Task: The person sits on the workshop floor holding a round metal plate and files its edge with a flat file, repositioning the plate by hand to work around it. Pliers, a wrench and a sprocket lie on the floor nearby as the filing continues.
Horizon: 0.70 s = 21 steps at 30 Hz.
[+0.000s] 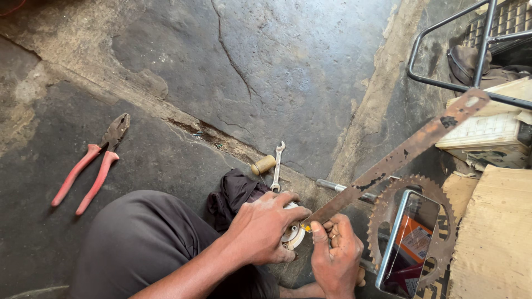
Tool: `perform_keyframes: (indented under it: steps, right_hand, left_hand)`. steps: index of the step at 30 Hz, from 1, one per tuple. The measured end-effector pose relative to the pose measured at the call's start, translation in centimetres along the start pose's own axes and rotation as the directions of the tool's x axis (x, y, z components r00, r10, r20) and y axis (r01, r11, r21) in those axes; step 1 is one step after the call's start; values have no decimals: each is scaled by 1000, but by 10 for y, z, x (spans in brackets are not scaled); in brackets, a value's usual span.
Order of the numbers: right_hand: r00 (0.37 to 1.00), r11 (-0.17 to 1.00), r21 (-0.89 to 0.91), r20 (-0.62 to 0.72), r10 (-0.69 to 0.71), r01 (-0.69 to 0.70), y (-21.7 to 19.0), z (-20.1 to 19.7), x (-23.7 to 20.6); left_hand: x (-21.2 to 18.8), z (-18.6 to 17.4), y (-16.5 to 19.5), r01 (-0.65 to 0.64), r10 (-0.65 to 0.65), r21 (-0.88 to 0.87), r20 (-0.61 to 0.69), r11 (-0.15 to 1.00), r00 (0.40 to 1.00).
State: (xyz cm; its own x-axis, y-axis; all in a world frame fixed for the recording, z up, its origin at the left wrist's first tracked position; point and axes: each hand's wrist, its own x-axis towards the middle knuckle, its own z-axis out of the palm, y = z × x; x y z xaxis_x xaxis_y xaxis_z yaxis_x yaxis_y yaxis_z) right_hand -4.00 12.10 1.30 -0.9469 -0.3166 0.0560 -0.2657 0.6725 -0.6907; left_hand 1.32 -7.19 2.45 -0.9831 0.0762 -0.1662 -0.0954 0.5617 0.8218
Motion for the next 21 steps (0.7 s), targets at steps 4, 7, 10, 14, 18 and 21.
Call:
perform_keyframes:
  steps: [4,7,10,14,18,21]
  right_hand:
    - [1000,998,64,0,3,-3,-5,0,1]
    - [996,997,6,-34,-79,79,-10,0,0]
    - [985,984,-104,-76,-156,148,-15,2,-3]
    - [943,946,-125,-112,-313,300,-15,4,-6]
    - [975,974,-95,-67,-212,205,-11,3,-4]
    - [990,991,-98,-99,-102,92,-10,2,-2]
  left_hand:
    - [0,-1,1,-4,4,5,-17,1000,1000]
    - [1,-2,1,1,-1,2,-39,1000,999]
    - [1,-3,1,13,-13,-5,-18,1000,1000]
    - [2,-4,2,15,-15,-5,-46,1000,999]
    - [1,-4,3,29,-30,-6,-44,1000,999]
    - [2,-4,2,20,-20,1,-67,1000,998]
